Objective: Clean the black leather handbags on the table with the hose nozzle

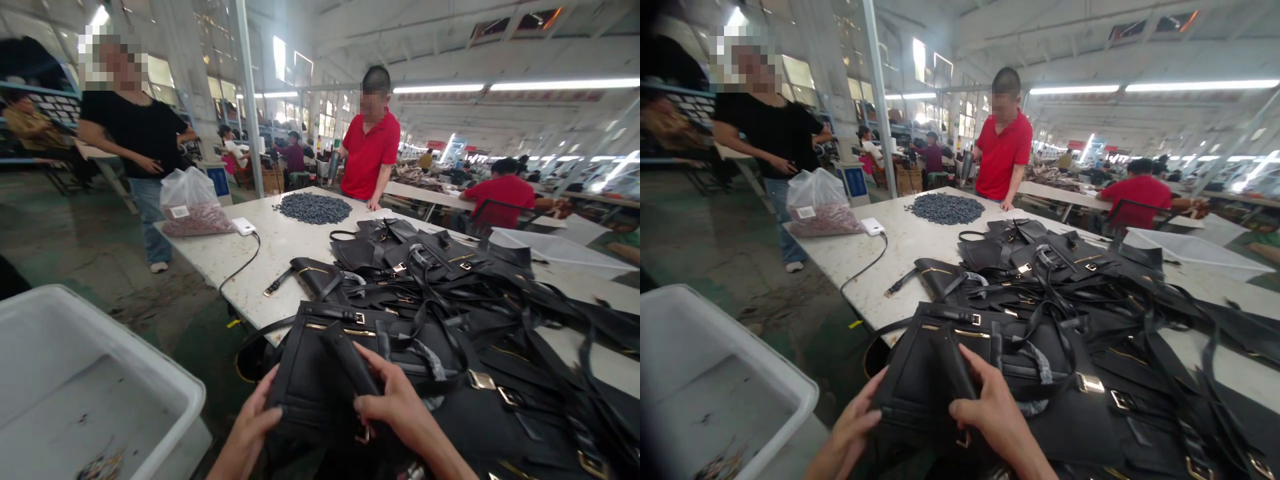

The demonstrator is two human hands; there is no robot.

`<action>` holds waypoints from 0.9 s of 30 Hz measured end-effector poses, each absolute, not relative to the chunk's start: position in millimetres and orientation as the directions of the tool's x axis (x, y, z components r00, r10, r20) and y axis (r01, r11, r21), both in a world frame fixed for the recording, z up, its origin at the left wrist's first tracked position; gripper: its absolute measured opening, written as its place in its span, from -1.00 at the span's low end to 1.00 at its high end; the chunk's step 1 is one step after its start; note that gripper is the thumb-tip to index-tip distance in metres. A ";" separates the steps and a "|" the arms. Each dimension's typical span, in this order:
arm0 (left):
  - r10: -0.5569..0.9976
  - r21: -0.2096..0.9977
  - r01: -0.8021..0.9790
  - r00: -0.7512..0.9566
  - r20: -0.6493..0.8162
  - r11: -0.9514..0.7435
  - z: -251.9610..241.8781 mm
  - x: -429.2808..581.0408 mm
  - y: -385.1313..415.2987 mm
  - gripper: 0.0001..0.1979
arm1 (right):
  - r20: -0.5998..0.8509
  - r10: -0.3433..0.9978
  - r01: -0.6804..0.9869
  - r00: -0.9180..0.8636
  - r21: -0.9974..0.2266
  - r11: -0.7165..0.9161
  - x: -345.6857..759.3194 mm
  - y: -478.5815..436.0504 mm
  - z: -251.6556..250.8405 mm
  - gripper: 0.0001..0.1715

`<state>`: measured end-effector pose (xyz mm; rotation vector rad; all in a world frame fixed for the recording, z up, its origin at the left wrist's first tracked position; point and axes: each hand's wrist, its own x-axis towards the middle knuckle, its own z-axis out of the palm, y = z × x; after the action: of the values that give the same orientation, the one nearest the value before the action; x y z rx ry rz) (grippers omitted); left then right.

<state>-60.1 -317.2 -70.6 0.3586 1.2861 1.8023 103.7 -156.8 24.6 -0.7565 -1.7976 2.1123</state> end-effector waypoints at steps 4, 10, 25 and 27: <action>0.826 0.854 -0.517 -0.503 -0.253 -0.053 -36.6 -111.0 -281.0 -0.52 | -0.282 0.548 0.207 -0.788 -0.959 -0.196 119.0 -152.8 18.0 -0.06; 0.873 0.916 -0.395 -0.422 -0.245 0.066 -35.6 -133.9 -216.3 -0.48 | -0.281 0.512 0.215 -0.812 -0.959 -0.185 122.2 -152.7 26.5 -0.09; 0.879 0.894 -0.448 -0.420 -0.224 0.013 -41.2 -93.0 -229.3 -0.21 | -0.206 0.361 0.145 -0.909 -0.971 -0.188 37.3 -113.8 28.1 -0.21; 0.872 0.890 -0.456 -0.438 -0.218 -0.007 -38.7 -90.9 -230.1 -0.16 | -0.156 0.404 0.087 -0.901 -0.979 -0.184 22.4 -107.8 31.2 -0.22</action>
<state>-90.9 -230.1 -38.7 0.4985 1.2337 1.6503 22.4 -107.8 31.2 -0.5742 -1.8550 2.1922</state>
